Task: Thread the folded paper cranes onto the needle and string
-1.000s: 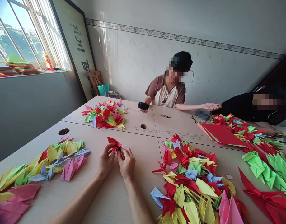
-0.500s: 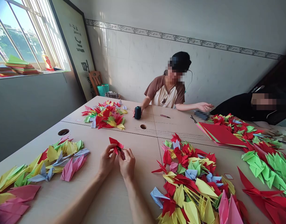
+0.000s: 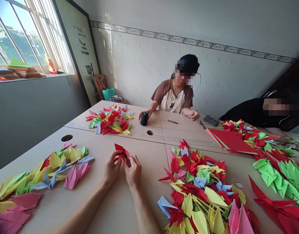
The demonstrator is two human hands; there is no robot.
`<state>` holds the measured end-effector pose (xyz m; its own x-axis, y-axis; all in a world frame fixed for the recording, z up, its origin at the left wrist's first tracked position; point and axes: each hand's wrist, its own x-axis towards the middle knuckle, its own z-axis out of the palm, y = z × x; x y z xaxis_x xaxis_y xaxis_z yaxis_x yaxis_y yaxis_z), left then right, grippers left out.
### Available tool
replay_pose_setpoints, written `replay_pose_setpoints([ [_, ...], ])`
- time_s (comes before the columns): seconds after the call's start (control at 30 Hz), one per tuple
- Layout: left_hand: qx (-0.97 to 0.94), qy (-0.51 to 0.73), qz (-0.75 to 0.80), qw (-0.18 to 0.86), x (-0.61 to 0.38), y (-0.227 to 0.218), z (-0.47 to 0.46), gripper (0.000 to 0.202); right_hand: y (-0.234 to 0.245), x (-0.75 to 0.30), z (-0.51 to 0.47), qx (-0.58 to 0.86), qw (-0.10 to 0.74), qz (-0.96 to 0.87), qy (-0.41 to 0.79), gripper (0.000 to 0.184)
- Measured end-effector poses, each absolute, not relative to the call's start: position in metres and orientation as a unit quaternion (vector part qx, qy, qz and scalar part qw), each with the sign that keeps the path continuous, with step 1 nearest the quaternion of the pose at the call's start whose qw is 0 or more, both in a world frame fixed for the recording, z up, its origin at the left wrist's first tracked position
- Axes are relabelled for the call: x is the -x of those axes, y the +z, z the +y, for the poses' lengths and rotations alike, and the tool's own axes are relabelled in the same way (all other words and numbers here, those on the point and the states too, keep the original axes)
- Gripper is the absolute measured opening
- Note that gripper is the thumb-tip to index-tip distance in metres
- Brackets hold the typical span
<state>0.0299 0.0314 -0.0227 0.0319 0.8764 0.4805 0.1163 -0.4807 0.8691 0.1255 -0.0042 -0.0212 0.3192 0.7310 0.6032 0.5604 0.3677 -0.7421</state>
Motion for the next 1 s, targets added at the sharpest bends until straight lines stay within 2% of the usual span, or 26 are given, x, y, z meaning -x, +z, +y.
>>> replay_pose_setpoints([
  [0.63,-0.573,0.607,0.411,0.367,-0.0268,-0.0214,0.0344,0.02,-0.0225,-0.1248,-0.0055,0.537,0.619,-0.57,0.055,0.017],
  [0.87,-0.571,0.608,0.379,0.4,-0.0275,-0.0207,0.0342,0.032,-0.022,-0.1257,-0.006,0.56,0.663,-0.497,0.028,0.021],
  [1.0,-0.569,0.602,0.392,0.4,-0.0282,-0.0205,0.034,0.024,-0.0215,-0.1261,-0.0057,0.57,0.666,-0.479,0.041,0.024],
])
